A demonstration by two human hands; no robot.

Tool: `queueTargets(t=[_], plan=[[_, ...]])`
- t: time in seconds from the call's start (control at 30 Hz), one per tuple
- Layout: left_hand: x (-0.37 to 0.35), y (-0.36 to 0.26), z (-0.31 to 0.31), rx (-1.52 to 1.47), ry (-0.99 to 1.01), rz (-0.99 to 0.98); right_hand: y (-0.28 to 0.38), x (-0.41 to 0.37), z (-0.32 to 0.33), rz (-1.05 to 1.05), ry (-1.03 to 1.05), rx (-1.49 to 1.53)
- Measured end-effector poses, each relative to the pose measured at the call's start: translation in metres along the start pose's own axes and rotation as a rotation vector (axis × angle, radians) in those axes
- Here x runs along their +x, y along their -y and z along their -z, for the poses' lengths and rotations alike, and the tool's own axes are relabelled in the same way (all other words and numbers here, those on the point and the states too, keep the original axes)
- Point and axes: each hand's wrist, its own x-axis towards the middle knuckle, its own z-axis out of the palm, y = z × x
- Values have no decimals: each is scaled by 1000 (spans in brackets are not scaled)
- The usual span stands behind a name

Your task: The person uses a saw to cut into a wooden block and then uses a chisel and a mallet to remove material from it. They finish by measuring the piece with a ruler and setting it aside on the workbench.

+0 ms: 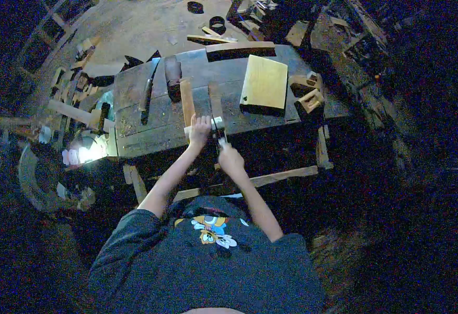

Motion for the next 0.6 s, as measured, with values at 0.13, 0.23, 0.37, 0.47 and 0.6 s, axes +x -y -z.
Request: queueTargets(t=[0.13,0.23,0.37,0.47,0.6], plan=[[15,-4,21,-96,21,43,19,40,13,16,-51,-55],[21,0,25,-306,288,90,14,38,16,23,10,-47],[35,20,-22,-503,518,-104,0,31,1,22,-68,15],[44,22,-28,-580,281,-147,-13,49,-5,134,-107,131],[50,18,8,-420,262,16,0,59,6,47,-82,95]])
